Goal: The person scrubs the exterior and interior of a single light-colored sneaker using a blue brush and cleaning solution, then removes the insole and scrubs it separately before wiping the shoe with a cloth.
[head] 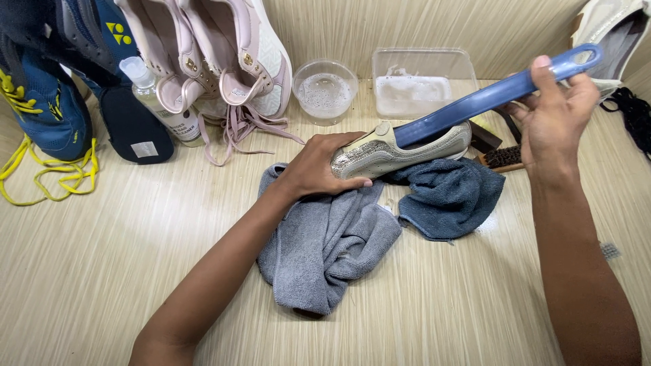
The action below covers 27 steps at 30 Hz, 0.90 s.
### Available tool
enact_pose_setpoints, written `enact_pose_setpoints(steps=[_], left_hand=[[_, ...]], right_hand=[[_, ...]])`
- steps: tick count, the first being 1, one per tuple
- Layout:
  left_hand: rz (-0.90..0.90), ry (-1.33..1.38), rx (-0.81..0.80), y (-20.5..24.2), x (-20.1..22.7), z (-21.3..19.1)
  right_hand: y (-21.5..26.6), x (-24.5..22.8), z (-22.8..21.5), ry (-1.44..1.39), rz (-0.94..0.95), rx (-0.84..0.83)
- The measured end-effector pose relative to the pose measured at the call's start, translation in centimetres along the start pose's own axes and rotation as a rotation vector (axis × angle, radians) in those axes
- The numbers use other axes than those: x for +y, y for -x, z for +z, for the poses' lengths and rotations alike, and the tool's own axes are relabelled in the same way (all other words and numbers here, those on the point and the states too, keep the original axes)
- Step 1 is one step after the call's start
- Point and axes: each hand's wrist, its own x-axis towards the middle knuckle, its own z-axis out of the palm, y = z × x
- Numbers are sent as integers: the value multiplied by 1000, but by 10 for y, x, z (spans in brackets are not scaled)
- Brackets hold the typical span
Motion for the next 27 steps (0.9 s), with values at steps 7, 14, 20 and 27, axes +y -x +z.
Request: enact_pose_setpoints(steps=[7, 14, 20, 27], left_hand=[[-38, -36, -29, 5, -15, 11], [-36, -48, -1, 6, -23, 19], [-18, -65, -3, 7, -21, 21], [-14, -58, -23, 8, -18, 20]], right_hand=[[23, -16, 13, 183, 136, -300], [27, -9, 15, 195, 54, -308], [13, 14, 7, 179, -109, -161], [3, 21, 1, 213, -260, -139]])
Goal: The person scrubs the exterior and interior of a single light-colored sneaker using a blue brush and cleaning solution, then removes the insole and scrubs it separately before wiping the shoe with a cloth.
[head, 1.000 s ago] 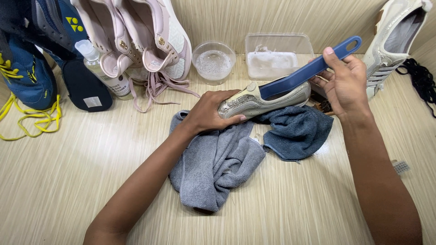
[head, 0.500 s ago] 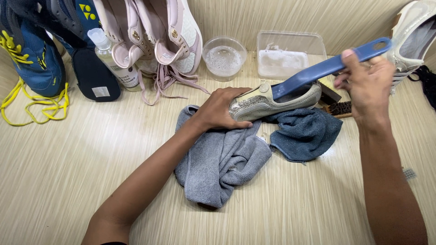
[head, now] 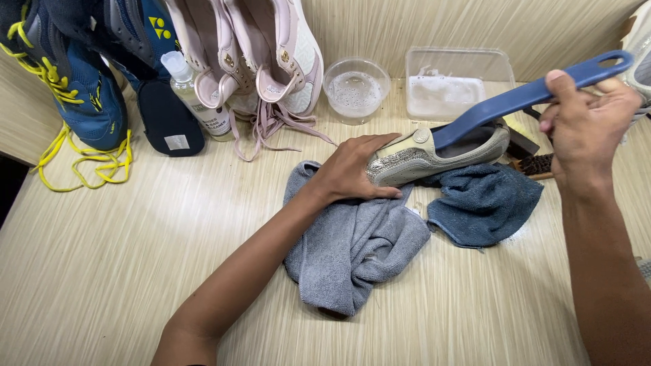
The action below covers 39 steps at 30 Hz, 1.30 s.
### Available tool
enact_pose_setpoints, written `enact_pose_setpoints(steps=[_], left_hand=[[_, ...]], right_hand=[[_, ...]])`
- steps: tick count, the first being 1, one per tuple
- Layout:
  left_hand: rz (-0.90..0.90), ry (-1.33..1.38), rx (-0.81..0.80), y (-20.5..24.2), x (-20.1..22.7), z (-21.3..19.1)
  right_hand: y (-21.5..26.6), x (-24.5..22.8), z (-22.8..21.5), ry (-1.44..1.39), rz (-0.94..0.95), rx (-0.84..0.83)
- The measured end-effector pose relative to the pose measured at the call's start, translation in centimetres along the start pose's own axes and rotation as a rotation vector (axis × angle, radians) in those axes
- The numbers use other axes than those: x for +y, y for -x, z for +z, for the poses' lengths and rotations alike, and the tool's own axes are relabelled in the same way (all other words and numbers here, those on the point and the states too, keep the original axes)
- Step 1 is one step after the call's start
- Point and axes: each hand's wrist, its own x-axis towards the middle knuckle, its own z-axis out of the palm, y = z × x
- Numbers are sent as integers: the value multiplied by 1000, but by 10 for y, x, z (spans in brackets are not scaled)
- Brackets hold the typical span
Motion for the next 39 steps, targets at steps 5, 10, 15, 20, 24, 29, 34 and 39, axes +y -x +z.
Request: enact_pose_setpoints(steps=[5, 10, 15, 20, 24, 29, 34, 39], left_hand=[[-31, -5, 6, -1, 19, -13], [-118, 5, -53, -1, 19, -15], [-21, 41, 9, 1, 15, -10], [216, -35, 206, -1, 17, -13], [316, -73, 273, -4, 19, -8], [329, -82, 260, -1, 20, -2], [333, -84, 276, 0, 10, 4], [361, -30, 279, 4, 4, 11]], right_hand=[[20, -13, 11, -48, 178, -71], [13, -6, -6, 3, 65, -93], [40, -48, 22, -18, 176, -176], [17, -15, 2, 3, 8, 15], [29, -25, 14, -16, 241, -116], [13, -9, -4, 14, 88, 16], [17, -26, 6, -21, 118, -89], [5, -9, -11, 18, 34, 149]])
